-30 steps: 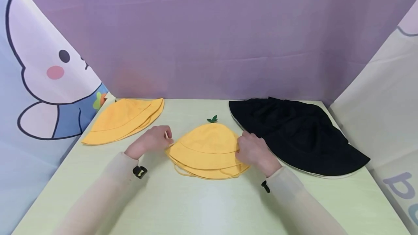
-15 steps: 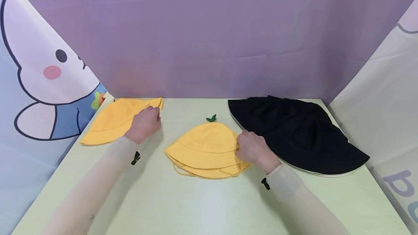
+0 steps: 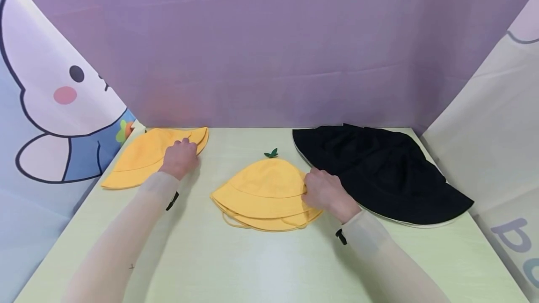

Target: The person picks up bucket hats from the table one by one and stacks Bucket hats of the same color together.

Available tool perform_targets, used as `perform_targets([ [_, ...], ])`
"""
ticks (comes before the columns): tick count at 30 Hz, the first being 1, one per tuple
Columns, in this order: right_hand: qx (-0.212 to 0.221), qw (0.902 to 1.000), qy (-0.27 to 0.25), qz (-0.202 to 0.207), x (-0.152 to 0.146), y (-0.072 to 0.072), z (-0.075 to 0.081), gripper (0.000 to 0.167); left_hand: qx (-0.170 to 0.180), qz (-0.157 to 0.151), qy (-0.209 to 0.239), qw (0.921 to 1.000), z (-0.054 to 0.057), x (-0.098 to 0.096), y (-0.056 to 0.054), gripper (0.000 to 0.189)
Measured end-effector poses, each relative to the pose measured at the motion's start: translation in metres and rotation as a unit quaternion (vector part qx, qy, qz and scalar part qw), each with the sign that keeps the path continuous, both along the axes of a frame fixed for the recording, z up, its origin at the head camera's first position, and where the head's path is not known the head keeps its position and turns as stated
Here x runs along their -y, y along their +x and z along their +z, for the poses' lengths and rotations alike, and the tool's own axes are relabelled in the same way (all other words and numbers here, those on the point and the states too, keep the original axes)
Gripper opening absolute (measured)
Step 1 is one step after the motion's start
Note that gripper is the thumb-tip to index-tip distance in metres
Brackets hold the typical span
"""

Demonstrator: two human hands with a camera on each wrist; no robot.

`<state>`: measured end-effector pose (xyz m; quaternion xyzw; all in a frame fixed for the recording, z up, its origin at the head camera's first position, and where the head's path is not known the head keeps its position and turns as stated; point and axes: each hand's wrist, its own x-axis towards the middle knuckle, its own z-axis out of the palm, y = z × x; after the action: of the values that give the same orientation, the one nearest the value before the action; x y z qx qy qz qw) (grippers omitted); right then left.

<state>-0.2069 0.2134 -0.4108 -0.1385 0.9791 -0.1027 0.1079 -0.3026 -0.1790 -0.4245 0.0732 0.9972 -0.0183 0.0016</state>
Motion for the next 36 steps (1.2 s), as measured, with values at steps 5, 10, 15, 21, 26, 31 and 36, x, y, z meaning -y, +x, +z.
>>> perform_targets([
  [5, 0.002, 1.0, 0.002, 0.0, 0.0, 0.0, 0.001, 0.013, 0.009, 0.004, 0.012, 0.9999, -0.005, 0.004, -0.001, 0.023],
  [10, 0.004, 1.0, 0.001, -0.003, 0.002, 0.0, 0.002, 0.013, 0.007, 0.006, 0.014, 0.9999, -0.006, 0.004, 0.0, 0.022],
  [15, 0.007, 0.9999, 0.006, -0.006, 0.004, 0.001, 0.002, 0.014, 0.005, -0.004, -0.003, 1.0, -0.006, 0.003, -0.001, 0.021],
  [21, 0.003, 1.0, 0.008, -0.003, 0.003, 0.0, 0.001, 0.014, 0.001, -0.021, -0.012, 0.9997, -0.007, -0.001, -0.001, 0.017],
  [26, -0.001, 0.9999, 0.011, 0.0, 0.004, -0.001, 0.001, 0.013, 0.011, -0.016, 0.014, 0.9997, -0.007, 0.001, 0.001, 0.016],
  [31, -0.001, 0.9999, 0.015, -0.003, 0.003, 0.0, 0.001, 0.015, 0.026, -0.033, 0.056, 0.9975, -0.005, 0.0, 0.008, 0.012],
  [36, 0.001, 0.9999, 0.016, -0.003, 0.003, 0.0, 0.003, 0.016, 0.028, -0.079, 0.081, 0.9931, -0.003, -0.002, 0.018, 0.012],
])
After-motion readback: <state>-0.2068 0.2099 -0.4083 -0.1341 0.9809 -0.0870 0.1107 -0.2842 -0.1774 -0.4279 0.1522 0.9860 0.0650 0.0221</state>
